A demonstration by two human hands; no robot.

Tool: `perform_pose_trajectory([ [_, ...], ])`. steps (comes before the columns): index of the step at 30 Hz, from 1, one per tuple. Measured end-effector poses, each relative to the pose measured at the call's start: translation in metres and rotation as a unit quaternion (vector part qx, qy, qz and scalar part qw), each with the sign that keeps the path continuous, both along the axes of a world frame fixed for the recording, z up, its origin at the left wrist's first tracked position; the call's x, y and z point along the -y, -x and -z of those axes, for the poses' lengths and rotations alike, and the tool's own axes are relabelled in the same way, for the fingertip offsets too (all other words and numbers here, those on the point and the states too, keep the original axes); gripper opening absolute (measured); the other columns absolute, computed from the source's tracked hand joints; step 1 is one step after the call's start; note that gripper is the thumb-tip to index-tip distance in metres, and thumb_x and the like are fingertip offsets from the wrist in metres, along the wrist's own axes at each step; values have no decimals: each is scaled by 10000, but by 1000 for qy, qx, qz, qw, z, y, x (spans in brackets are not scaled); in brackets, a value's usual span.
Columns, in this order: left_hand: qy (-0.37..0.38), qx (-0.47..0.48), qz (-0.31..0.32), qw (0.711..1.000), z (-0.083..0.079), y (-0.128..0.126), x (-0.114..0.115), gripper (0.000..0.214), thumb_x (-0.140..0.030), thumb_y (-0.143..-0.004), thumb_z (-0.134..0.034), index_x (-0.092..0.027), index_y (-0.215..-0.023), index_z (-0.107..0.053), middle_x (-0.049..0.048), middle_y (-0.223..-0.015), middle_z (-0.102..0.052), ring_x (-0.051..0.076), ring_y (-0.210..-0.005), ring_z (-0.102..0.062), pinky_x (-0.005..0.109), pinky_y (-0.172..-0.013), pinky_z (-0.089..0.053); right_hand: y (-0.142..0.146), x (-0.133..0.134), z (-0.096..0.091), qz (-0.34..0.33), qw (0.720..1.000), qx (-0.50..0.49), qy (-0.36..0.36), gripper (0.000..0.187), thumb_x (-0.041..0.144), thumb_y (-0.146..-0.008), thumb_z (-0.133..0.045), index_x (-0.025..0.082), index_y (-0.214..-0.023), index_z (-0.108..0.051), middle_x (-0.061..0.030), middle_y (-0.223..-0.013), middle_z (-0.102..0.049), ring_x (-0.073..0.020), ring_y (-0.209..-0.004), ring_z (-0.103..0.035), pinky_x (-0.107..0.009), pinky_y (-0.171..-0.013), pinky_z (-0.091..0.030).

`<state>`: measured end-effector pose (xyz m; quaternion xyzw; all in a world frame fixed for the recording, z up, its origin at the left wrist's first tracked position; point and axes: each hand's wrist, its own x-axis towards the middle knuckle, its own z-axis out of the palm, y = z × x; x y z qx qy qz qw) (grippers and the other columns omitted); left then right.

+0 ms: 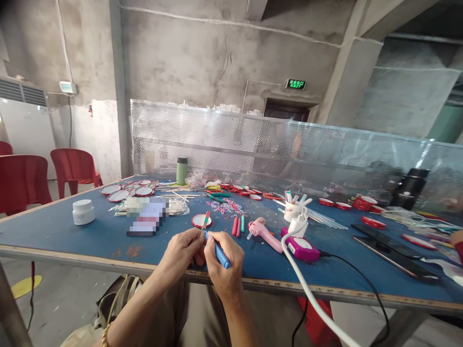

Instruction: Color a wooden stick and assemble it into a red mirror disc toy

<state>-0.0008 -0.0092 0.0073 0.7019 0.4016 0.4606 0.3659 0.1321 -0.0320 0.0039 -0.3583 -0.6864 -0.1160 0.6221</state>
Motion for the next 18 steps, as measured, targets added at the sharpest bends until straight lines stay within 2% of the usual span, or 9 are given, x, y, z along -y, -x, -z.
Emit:
perform_pose_trajectory([
  [10,0,17,9,1000,4,0,-2,274,-383,-921,-447,-222,-711,-520,-30,-564,-652,147,-542,-643,216,-556,-429,0,1,-1,11,1000,-5,-6,179,186,-942,-547,189,-823,-681,3,-637,-682,-137,-546,-646,-234,-578,-504],
  [18,-1,4,-1,1000,0,1,1,287,-371,-918,-447,-224,-676,-495,-38,-533,-634,138,-524,-613,218,-554,-414,1,2,-3,0,1000,0,-2,186,183,-947,-542,189,-825,-682,-8,-659,-691,-143,-578,-661,-237,-597,-510],
])
